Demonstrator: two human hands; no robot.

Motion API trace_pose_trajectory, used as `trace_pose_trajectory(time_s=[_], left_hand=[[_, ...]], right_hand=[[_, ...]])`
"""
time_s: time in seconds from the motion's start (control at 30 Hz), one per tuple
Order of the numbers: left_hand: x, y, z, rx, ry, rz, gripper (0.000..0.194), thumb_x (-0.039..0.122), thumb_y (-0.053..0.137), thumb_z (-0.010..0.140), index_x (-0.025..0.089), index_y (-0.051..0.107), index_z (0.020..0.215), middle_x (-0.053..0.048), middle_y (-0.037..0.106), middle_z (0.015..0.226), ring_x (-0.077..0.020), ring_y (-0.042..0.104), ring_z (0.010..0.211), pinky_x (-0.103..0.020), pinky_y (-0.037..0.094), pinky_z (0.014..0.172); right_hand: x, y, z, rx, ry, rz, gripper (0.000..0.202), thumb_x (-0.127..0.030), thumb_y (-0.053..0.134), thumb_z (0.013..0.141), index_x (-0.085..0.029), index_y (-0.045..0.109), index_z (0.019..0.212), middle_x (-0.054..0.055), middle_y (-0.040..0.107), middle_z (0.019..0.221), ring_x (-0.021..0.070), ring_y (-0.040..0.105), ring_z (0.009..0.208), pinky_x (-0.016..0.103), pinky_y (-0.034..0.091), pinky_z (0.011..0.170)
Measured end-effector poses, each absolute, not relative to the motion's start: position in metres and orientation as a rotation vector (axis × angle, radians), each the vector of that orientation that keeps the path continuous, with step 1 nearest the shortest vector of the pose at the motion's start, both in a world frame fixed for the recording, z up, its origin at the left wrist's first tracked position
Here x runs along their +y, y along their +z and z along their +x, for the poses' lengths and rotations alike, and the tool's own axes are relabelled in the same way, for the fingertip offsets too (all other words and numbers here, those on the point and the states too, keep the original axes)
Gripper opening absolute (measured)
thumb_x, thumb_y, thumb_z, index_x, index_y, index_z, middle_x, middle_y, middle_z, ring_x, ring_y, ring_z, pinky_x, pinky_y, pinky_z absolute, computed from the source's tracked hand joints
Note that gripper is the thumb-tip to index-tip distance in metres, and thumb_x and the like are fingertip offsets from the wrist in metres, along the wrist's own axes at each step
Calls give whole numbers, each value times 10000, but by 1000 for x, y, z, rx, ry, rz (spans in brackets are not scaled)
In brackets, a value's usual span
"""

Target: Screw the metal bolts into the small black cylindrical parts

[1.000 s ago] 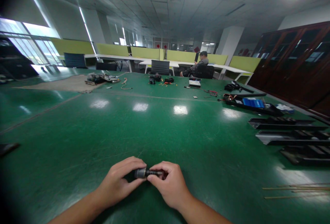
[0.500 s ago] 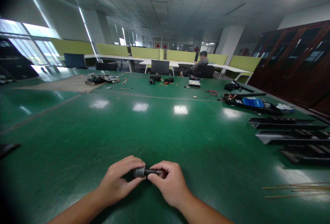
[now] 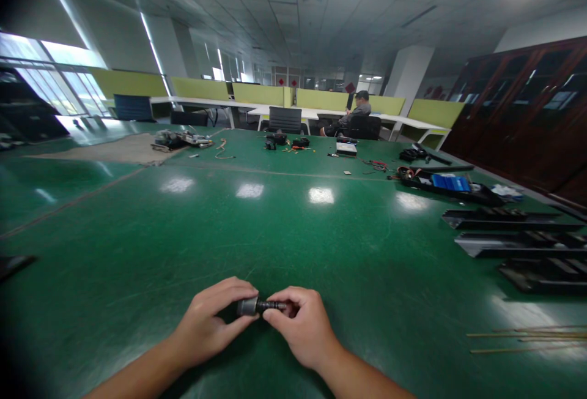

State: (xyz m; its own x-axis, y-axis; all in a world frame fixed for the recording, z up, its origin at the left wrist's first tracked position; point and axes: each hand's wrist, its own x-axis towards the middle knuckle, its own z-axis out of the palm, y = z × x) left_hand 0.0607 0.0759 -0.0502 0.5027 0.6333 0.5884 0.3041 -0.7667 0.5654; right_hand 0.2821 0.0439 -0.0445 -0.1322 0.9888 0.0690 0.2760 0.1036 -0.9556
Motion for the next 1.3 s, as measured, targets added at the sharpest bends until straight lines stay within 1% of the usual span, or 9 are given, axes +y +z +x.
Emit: trace_pose_trajectory(time_s=[0.27, 0.67, 0.87, 1.3], left_hand=[[76, -50, 61, 785, 1138, 2352, 352, 127, 699, 827, 220, 619, 1157, -66, 660, 1057, -166, 627, 964, -308, 534, 852], [76, -49, 59, 804, 1143, 2327, 337, 126, 680, 837, 218, 631, 1157, -82, 656, 1055, -182, 630, 960, -322, 537, 843], [77, -48, 59, 807, 1150, 2326, 334, 129, 689, 831, 218, 636, 1148, -82, 658, 1047, -182, 631, 951, -317, 539, 831], [78, -50, 59, 802, 1163, 2337, 318, 145, 684, 834, 203, 645, 1145, -109, 664, 1045, -203, 644, 953, -337, 558, 831]], right_hand=[[44, -44, 283, -1558, 1078, -1289, 130, -262, 730, 778, -180, 783, 865, 7, 647, 689, 128, 505, 606, 239, 384, 586], [45, -47, 284, -1517, 1120, -1291, 178, -306, 737, 777, -165, 779, 876, -4, 600, 643, 121, 466, 585, 237, 363, 559], [45, -43, 283, -1506, 1129, -1293, 168, -294, 740, 772, -159, 779, 864, -4, 598, 635, 119, 465, 577, 240, 356, 553], [46, -48, 284, -1482, 1145, -1264, 195, -331, 750, 772, -156, 773, 854, -10, 580, 601, 117, 463, 553, 234, 351, 530]])
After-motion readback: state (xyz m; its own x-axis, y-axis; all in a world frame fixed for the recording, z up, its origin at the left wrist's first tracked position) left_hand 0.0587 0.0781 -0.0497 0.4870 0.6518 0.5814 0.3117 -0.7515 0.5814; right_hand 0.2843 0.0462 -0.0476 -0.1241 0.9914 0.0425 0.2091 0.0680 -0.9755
